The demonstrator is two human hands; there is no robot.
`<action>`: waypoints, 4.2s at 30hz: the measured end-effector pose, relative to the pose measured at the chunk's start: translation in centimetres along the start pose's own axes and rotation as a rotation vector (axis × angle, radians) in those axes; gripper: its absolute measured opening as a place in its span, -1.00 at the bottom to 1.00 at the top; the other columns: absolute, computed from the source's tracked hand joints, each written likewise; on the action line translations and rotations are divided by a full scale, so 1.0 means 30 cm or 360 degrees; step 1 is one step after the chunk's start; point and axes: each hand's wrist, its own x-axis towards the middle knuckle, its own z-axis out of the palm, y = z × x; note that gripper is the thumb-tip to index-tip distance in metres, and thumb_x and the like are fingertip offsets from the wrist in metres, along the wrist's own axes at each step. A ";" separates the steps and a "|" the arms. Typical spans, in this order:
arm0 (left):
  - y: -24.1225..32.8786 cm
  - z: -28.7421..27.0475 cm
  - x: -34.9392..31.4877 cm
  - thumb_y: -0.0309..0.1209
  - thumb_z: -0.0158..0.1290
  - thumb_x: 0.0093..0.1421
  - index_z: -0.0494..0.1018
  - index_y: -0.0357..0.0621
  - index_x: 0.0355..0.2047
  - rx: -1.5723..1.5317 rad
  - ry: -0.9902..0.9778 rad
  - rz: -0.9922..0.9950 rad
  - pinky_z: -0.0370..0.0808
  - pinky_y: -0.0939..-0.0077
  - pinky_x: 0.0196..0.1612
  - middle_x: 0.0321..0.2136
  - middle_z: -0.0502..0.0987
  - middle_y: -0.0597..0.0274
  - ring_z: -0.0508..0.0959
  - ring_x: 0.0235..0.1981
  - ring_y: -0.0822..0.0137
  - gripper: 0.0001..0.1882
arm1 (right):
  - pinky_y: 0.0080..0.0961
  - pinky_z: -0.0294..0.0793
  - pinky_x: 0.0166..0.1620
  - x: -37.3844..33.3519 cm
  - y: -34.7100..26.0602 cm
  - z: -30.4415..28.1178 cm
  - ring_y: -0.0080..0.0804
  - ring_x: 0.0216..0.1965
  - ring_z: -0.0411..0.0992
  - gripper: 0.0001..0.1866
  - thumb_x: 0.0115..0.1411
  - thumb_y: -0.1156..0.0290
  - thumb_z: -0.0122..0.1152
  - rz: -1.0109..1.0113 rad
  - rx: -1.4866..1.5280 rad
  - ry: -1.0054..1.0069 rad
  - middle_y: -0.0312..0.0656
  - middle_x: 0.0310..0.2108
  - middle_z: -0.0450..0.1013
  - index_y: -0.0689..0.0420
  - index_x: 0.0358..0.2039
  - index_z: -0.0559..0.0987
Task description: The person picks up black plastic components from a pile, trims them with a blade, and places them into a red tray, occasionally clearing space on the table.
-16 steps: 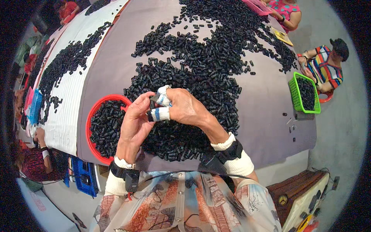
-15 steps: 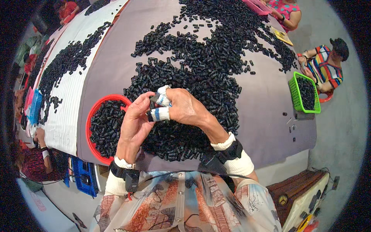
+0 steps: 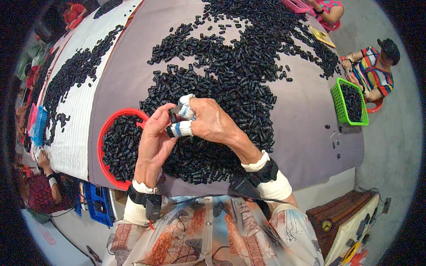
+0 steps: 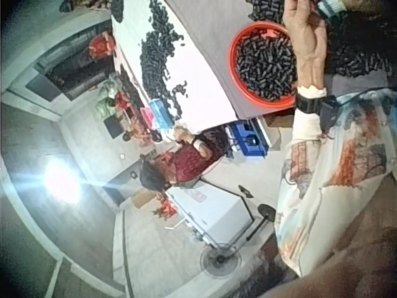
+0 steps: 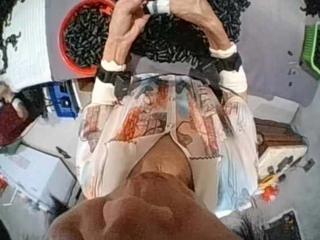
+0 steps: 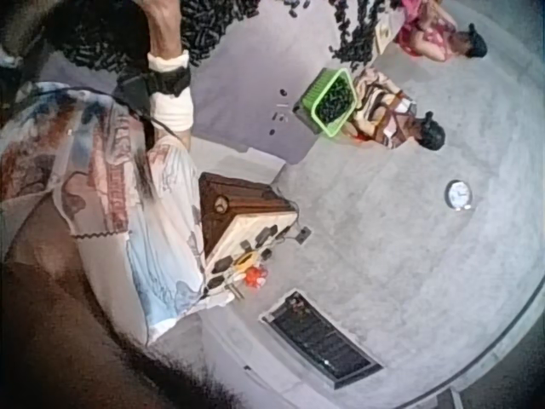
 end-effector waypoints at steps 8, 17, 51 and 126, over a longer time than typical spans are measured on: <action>0.013 -0.005 -0.001 -0.55 0.01 0.10 0.39 -0.25 -0.21 0.0247 -0.0011 -0.0003 0.45 0.53 -0.19 -0.33 0.49 0.22 0.49 -0.30 0.45 -0.79 | -0.51 0.30 -0.49 -0.008 0.013 0.016 -0.54 -0.59 0.30 -0.66 -0.19 0.29 0.35 -0.0015 0.0126 -0.0008 -0.23 -0.65 0.36 0.26 -0.52 0.46; -0.004 -0.003 -0.015 -0.56 -0.02 0.12 0.36 -0.30 -0.12 0.0180 -0.0002 0.0051 0.43 0.54 -0.14 -0.31 0.49 0.17 0.49 -0.27 0.42 -0.71 | -0.59 0.29 -0.49 -0.010 0.030 0.016 -0.63 -0.56 0.28 -0.73 -0.12 0.33 0.33 -0.0002 0.0137 0.0061 -0.33 -0.61 0.38 0.23 -0.49 0.49; 0.024 -0.051 -0.018 -0.56 0.04 0.08 0.40 -0.32 -0.18 0.0105 -0.0046 0.0053 0.44 0.57 -0.18 -0.32 0.49 0.21 0.48 -0.30 0.44 -0.74 | -0.43 0.30 -0.49 0.024 -0.014 0.017 -0.38 -0.60 0.34 -0.61 -0.12 0.17 0.29 -0.0087 -0.0126 -0.0287 -0.14 -0.65 0.37 0.26 -0.53 0.43; -0.028 -0.056 -0.017 -0.53 0.03 0.10 0.41 -0.30 -0.18 0.0092 -0.0016 0.0048 0.42 0.53 -0.13 -0.28 0.48 0.19 0.48 -0.27 0.42 -0.75 | -0.37 0.33 -0.47 -0.001 -0.015 -0.001 -0.18 -0.57 0.40 -0.55 -0.14 0.09 0.29 -0.0045 -0.0229 -0.0229 -0.06 -0.62 0.39 0.27 -0.51 0.44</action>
